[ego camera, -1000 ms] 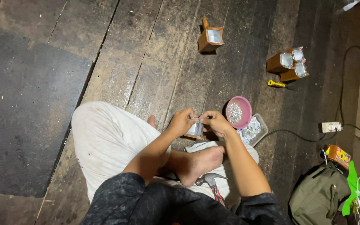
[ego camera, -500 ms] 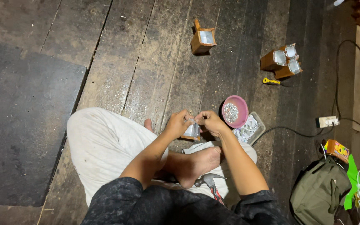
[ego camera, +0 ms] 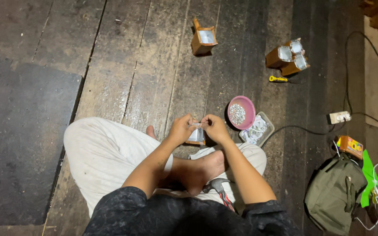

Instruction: The person sits on the floor assembling small wooden boxes. They use a hammer to tap nails into the box corners and a power drill to drive screws into the sides. The person repeatedly picks up nails from a pink bowl and secures the box structure.

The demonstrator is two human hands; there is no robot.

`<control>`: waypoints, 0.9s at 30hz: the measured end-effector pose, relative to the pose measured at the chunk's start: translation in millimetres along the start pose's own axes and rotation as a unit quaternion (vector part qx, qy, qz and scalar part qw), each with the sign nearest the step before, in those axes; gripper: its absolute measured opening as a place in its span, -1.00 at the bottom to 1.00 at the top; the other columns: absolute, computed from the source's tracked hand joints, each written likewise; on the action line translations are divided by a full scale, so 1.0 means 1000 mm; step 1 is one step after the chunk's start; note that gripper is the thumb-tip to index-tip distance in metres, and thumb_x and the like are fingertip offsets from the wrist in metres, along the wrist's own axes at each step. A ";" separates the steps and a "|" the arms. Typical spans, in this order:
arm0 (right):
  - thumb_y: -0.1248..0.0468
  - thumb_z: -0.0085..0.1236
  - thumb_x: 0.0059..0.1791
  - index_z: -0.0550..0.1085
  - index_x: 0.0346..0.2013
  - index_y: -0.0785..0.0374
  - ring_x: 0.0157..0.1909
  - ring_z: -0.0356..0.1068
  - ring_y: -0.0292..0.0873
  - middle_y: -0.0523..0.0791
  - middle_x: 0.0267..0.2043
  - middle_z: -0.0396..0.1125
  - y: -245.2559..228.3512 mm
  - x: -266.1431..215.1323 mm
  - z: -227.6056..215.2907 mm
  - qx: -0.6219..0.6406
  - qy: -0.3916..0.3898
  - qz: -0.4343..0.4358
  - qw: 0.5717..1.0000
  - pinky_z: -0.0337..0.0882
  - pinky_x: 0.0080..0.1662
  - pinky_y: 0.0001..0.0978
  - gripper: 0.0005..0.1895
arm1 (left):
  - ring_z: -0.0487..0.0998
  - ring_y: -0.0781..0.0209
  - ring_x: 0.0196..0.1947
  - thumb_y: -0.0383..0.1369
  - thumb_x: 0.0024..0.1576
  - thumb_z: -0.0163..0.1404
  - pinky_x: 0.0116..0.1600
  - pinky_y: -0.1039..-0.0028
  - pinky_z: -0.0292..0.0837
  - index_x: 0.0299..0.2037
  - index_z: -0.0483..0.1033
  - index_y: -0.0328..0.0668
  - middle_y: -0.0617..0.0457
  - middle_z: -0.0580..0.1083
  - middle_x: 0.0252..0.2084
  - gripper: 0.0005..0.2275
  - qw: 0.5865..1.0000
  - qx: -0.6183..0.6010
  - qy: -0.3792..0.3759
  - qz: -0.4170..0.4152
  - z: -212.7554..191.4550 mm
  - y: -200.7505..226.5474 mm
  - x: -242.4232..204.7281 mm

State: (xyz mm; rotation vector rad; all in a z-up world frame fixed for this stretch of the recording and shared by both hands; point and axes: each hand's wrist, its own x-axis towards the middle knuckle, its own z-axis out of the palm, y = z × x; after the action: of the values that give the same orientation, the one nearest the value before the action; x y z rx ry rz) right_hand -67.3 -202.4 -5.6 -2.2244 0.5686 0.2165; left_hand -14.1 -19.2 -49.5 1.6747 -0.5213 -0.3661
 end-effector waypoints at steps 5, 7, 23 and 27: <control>0.28 0.31 -0.08 0.56 -0.19 0.14 -0.11 0.48 0.12 -0.03 -0.28 0.39 -0.040 -0.078 -0.036 -0.146 0.084 -0.130 0.977 0.47 -0.04 -0.09 -0.81 | 0.66 -0.10 -0.23 -0.53 -0.01 0.23 -0.22 0.31 0.46 -0.41 0.32 -0.16 -0.04 0.66 -0.22 -0.75 1.000 0.012 -0.006 -0.007 -0.002 0.005 0.002; 0.28 0.31 -0.06 0.53 -0.19 0.17 -0.09 0.46 0.14 -0.02 -0.26 0.36 -0.045 -0.132 -0.050 -0.160 0.128 -0.191 0.960 0.46 -0.03 -0.08 -0.82 | 0.66 -0.10 -0.23 -0.53 -0.01 0.23 -0.22 0.31 0.46 -0.41 0.32 -0.17 -0.05 0.66 -0.23 -0.75 1.000 0.014 -0.006 -0.012 -0.003 0.009 0.001; 0.43 0.30 -0.14 0.35 -0.23 0.21 -0.47 0.33 -0.11 -0.05 -0.35 0.40 -0.004 -0.290 -0.052 0.368 0.011 0.201 0.908 0.35 -0.37 -0.30 -0.70 | 0.48 0.15 -0.20 -0.58 0.08 0.18 -0.23 0.43 0.30 -0.51 0.15 -0.04 0.13 0.37 -0.48 -0.63 0.998 0.020 -0.045 0.026 -0.007 0.005 0.005; 0.26 0.25 -0.09 0.18 0.38 0.40 -0.05 0.46 0.15 0.26 0.02 0.32 -0.088 -0.240 -0.070 0.177 0.093 0.083 0.976 0.50 0.01 0.16 -0.21 | 0.65 -0.22 -0.25 -0.57 -0.08 0.23 -0.19 0.20 0.51 -0.53 0.27 -0.21 -0.14 0.55 -0.41 -0.71 0.999 0.016 -0.017 0.040 -0.008 0.017 0.001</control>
State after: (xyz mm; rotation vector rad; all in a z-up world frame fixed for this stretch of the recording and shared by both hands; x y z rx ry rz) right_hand -240.6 -126.0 180.2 -1.8623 0.8273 -0.0105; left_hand -11.1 -15.2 -30.9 1.6757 -0.6203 -0.3310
